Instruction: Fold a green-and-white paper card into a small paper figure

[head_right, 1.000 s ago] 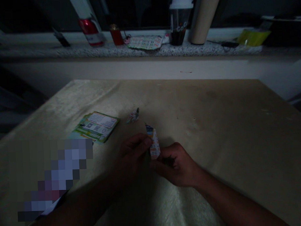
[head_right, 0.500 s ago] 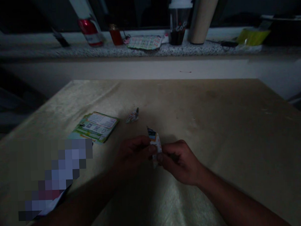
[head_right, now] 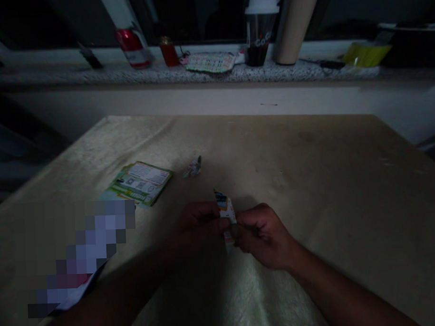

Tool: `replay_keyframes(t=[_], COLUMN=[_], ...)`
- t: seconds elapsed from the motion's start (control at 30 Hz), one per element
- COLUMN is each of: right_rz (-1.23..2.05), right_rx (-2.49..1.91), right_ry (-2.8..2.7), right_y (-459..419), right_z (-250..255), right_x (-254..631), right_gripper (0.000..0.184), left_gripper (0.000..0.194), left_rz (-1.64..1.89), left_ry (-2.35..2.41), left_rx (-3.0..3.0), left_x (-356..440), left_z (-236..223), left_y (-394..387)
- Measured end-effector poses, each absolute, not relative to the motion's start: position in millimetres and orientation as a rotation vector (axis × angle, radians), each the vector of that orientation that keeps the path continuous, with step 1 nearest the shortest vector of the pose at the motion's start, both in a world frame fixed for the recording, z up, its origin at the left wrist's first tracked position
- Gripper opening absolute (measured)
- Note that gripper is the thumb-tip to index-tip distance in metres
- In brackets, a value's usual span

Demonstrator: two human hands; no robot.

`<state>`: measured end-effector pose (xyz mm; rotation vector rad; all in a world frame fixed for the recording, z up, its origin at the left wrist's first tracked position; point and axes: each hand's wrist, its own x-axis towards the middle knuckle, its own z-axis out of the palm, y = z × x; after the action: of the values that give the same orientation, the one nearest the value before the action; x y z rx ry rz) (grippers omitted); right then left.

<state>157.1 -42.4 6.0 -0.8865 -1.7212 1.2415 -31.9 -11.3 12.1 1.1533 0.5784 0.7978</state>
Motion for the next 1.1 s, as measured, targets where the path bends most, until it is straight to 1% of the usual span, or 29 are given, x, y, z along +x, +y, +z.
replay_keyframes(t=[0.1, 0.33, 0.53, 0.67, 0.93, 1.1], right_rz=[1.317, 1.361, 1.332, 1.303, 1.236, 1.382], right_rx=[-0.882, -0.883, -0.862, -0.883, -0.914, -0.893], right_ry=[-1.703, -1.674, -1.718, -1.753, -1.824, -1.753], right_y=[-43.2, -43.5, -44.4, -44.0, -43.1, -45.6], right_z=[6.1, 8.3, 9.6, 10.6, 15.8, 15.6], right_x=[158.0, 156.9, 155.9, 156.5, 152.1, 153.4], right_gripper=[0.041, 0.044, 0.042, 0.042, 0.043, 0.041], left_gripper=[0.033, 0.035, 0.039, 0.035, 0.038, 0.042], left_rz=[0.801, 0.813, 0.837, 0.851, 0.854, 0.867], left_ry=[0.609, 0.589, 0.618, 0.658, 0.708, 0.686], left_rx=[1.199, 1.225, 1.328, 1.282, 1.187, 1.124], left_x=[-31.6, -31.6, -32.2, -31.0, -31.9, -29.3], left_z=[11.1, 10.1, 13.8, 13.1, 16.5, 19.0], left_y=[-13.7, -15.9, -16.3, -16.1, -13.6, -16.8])
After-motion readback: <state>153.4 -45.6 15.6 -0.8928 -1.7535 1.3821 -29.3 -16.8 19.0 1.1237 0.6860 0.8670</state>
